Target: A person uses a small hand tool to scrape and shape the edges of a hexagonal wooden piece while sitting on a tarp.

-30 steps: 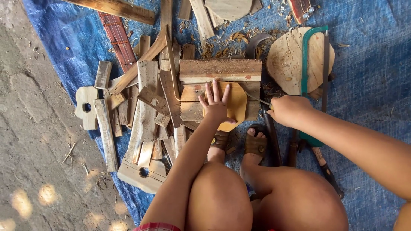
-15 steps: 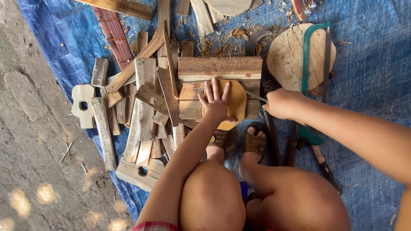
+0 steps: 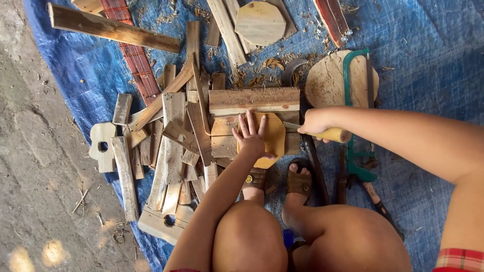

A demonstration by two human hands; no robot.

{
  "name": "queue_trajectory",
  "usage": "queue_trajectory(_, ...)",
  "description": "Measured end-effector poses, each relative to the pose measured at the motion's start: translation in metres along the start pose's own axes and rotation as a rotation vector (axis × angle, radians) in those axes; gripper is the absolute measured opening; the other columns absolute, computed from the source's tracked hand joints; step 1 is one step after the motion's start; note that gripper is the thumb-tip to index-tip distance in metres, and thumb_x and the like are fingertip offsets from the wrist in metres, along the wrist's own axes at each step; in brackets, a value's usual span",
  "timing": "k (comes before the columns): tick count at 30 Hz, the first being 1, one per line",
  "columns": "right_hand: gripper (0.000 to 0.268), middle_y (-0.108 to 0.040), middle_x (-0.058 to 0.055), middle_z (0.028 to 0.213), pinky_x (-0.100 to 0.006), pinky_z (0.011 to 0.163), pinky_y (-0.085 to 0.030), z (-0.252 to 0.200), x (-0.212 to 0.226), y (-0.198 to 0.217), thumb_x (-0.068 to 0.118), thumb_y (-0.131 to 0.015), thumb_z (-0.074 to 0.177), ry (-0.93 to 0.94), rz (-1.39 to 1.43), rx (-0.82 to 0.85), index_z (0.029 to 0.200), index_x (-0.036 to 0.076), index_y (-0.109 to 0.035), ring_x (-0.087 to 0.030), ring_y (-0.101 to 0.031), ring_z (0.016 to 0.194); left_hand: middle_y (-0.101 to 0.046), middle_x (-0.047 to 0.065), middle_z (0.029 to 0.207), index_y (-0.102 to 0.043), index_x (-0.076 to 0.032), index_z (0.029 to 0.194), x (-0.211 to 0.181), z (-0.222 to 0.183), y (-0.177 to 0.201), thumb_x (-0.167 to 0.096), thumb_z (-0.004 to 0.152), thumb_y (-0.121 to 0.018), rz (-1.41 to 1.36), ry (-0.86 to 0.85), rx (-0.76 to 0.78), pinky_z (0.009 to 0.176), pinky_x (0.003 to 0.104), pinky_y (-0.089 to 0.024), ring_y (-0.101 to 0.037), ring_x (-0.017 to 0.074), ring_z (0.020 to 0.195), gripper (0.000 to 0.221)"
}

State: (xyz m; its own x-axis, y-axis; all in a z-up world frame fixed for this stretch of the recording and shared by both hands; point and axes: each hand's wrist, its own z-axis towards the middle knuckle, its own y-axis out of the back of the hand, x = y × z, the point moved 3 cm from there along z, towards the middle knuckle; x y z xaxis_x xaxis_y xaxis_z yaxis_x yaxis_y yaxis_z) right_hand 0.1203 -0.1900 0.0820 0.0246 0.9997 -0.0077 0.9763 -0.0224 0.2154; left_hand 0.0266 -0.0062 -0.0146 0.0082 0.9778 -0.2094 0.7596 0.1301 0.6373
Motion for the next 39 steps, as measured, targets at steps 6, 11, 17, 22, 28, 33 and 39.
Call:
queue_trajectory(6,0.054,-0.072,-0.031,0.086,-0.034,0.043,-0.063,-0.011,-0.006,-0.009,0.032,-0.051,0.102,-0.011,0.189,-0.017,0.112,-0.019,-0.062,-0.031,-0.074,0.059,0.031,0.028,0.161,0.025,-0.023,0.159,0.004,0.001,-0.004,-0.069,0.067,-0.083,-0.003,-0.033,-0.030,0.112,0.079,0.001,0.029,0.0549,0.145,0.150)
queue_trajectory(11,0.069,-0.074,-0.027,0.081,-0.035,0.044,-0.064,0.003,-0.034,-0.030,0.044,-0.048,0.099,0.070,0.168,-0.072,0.132,-0.016,-0.056,-0.028,-0.074,0.052,0.031,0.029,0.161,0.025,-0.023,0.159,0.004,0.003,-0.007,-0.069,0.067,-0.083,-0.003,-0.030,-0.032,0.111,0.079,0.001,0.029,0.0548,0.145,0.150)
queue_trajectory(17,0.066,-0.074,-0.025,0.080,-0.036,0.057,-0.066,-0.036,-0.046,-0.062,0.036,-0.048,0.101,0.143,0.287,-0.180,0.141,-0.016,-0.050,-0.026,-0.074,0.053,0.031,0.028,0.161,0.025,-0.024,0.159,0.007,0.005,-0.010,-0.071,0.063,-0.084,-0.015,-0.039,-0.066,0.111,0.080,-0.001,0.029,0.0546,0.145,0.153)
queue_trajectory(22,0.071,-0.076,-0.024,0.086,-0.044,0.069,-0.063,-0.021,-0.083,-0.121,0.039,-0.052,0.101,0.185,0.598,-0.350,0.149,-0.012,-0.044,-0.032,-0.077,0.065,0.031,0.027,0.162,0.023,-0.025,0.160,0.006,0.000,-0.002,-0.069,0.064,-0.085,-0.045,-0.037,-0.068,0.111,0.080,-0.001,0.030,0.0541,0.145,0.152)
queue_trajectory(28,0.060,-0.063,-0.030,0.131,-0.055,0.099,-0.052,0.024,-0.115,-0.124,0.037,-0.054,0.109,0.026,0.659,-0.825,0.154,-0.003,-0.046,-0.044,-0.062,0.122,0.029,0.027,0.163,0.022,-0.026,0.161,0.006,0.003,-0.006,-0.070,0.061,-0.086,-0.023,-0.015,-0.074,0.112,0.078,-0.003,0.027,0.0529,0.147,0.153)
queue_trajectory(33,0.061,-0.051,-0.025,0.136,-0.054,0.089,-0.059,0.084,-0.125,-0.125,0.030,-0.063,0.105,-0.071,0.527,-0.969,0.154,0.001,-0.041,-0.042,-0.063,0.118,0.029,0.027,0.162,0.022,-0.026,0.161,0.006,0.002,-0.002,-0.072,0.061,-0.085,-0.007,0.004,-0.048,0.113,0.077,-0.004,0.028,0.0521,0.147,0.153)
queue_trajectory(39,0.051,-0.044,-0.023,0.134,-0.049,0.078,-0.064,0.086,-0.137,-0.143,0.018,-0.065,0.105,-0.009,0.517,-1.156,0.147,-0.002,-0.045,-0.042,-0.061,0.119,0.029,0.027,0.162,0.023,-0.026,0.160,0.005,0.006,-0.007,-0.076,0.060,-0.082,0.034,0.026,-0.027,0.114,0.076,-0.004,0.027,0.0517,0.147,0.154)
